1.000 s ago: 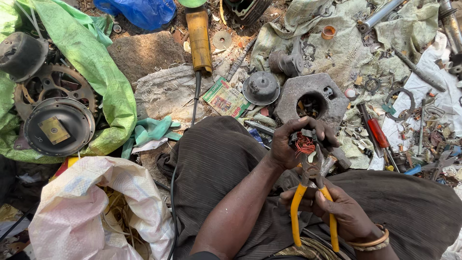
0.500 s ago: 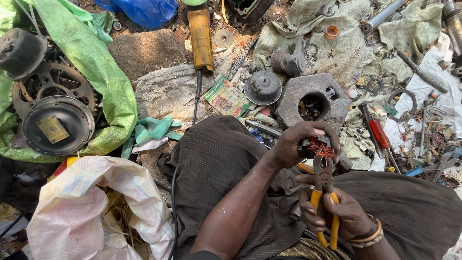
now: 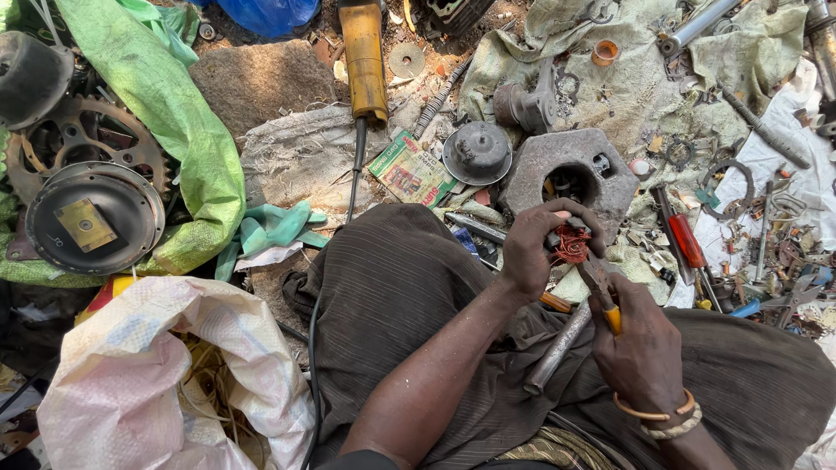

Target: The person sits on the ground and uses a hammer and pliers to disassemble a small motor component, removing copper wire coils from a metal housing.

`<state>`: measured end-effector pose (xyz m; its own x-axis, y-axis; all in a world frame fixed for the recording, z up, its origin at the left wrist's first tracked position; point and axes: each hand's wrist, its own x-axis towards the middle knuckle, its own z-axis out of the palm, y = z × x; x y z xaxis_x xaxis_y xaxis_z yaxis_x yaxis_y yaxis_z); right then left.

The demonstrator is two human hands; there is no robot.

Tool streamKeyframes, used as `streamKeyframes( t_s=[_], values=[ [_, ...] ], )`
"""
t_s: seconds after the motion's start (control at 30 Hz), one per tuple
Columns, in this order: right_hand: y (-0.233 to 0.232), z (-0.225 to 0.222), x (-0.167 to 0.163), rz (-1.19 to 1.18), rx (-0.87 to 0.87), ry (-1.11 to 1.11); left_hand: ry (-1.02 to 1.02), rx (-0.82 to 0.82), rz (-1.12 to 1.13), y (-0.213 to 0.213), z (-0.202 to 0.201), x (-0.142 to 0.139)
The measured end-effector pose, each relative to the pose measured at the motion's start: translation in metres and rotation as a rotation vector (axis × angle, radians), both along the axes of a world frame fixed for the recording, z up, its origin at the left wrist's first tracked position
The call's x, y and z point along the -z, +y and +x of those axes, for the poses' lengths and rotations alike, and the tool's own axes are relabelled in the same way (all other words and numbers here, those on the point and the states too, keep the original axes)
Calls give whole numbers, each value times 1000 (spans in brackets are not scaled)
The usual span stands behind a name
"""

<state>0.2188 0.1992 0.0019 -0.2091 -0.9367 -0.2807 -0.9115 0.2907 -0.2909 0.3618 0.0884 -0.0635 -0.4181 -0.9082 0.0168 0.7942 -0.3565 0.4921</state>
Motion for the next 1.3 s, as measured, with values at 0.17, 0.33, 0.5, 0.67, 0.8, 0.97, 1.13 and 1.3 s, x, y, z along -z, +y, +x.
streamKeyframes(
  t_s=[0.17, 0.33, 0.5, 0.67, 0.8, 0.97, 1.13, 1.3],
  values=[
    [3, -5, -17, 358, 128, -999, 282, 137, 22, -3, 6, -1],
    [13, -8, -24, 463, 163, -1169, 281, 250, 25, 2, 14, -8],
    [21, -8, -15, 22, 88, -155, -175, 122, -13, -2, 12, -13],
    [11, -24, 13, -446, -253, 63, -161, 73, 202, 8, 6, -10],
    [9, -37, 28, -415, -173, 127, -413, -144, 114, 8, 8, -5],
    [3, -42, 19, -280, -231, 255, -266, -202, 362, 3, 21, -3],
    [1, -24, -6, -276, 137, -389, -363, 103, 297, 9, 18, 5],
    [-15, -10, -25, -622, -230, -180, -477, 303, 349, 35, -22, 14]
  ],
)
